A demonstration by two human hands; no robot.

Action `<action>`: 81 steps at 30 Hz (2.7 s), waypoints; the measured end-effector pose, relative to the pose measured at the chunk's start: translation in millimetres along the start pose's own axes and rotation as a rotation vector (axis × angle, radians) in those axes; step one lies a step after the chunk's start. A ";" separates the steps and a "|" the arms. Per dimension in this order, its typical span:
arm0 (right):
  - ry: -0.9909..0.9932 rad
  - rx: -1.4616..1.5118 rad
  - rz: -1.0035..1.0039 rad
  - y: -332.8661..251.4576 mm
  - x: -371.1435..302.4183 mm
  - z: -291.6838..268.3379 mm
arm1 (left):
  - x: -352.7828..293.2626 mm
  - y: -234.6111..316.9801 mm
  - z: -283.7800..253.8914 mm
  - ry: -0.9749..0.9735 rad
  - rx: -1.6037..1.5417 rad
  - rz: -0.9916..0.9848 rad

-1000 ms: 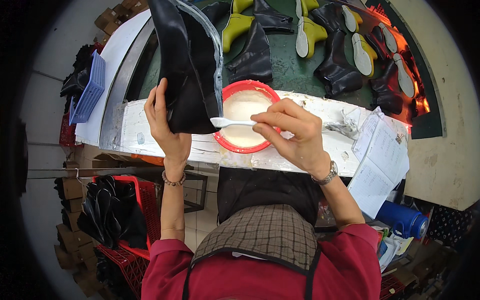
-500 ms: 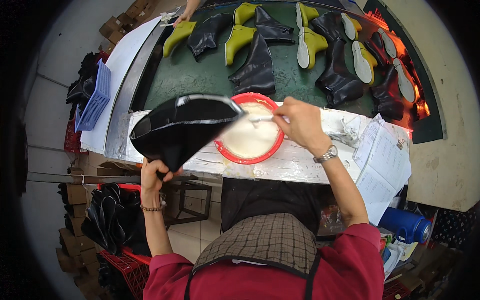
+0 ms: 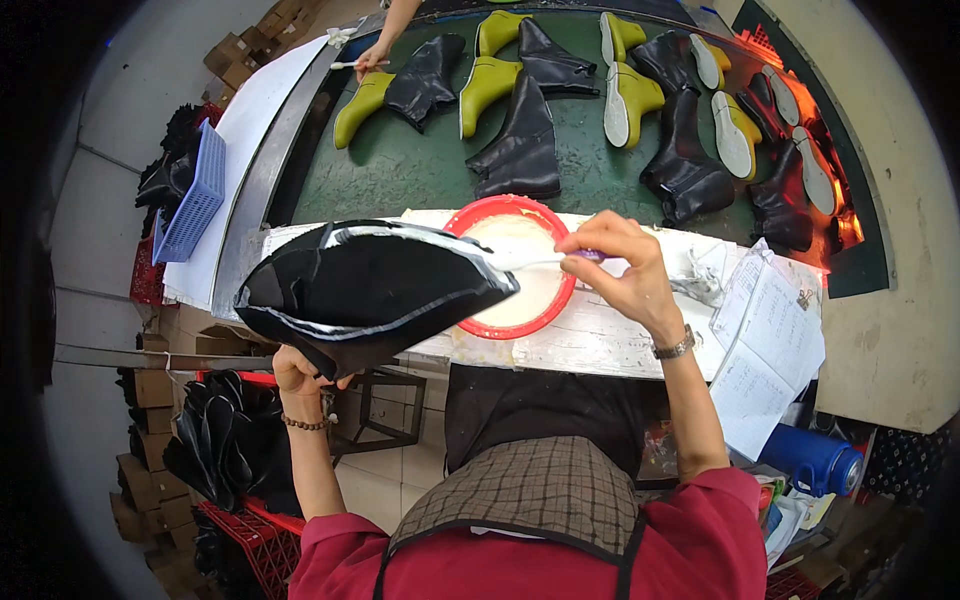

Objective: Applying white adhesive or sealant to the edge of black shoe uppers using a small brush/toothbrush.

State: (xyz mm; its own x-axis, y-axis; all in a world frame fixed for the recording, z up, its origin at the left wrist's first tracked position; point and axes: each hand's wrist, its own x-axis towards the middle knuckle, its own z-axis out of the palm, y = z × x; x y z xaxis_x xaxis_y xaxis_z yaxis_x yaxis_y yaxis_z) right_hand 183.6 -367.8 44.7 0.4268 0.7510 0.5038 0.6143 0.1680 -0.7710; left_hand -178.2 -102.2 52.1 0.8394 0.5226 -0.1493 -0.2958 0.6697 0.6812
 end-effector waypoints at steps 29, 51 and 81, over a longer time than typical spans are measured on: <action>-0.111 -0.420 0.026 9.3 22.8 11.7 | -3.9 6.6 2.7 0.054 0.426 -0.184; -0.177 -0.092 -0.244 -33.7 74.3 24.6 | 20.2 -24.6 38.8 -0.099 0.588 -0.399; 0.202 0.225 0.563 98.7 -24.8 19.7 | 63.7 16.6 -14.8 0.186 0.241 0.034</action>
State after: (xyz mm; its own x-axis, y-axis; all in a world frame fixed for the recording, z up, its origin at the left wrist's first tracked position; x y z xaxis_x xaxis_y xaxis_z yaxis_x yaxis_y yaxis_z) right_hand 220.6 -357.2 -51.6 0.7738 0.6318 0.0445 0.1146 -0.0706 -0.9909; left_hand -136.4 -49.9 43.2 0.7265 0.6450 -0.2369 -0.1868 0.5172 0.8352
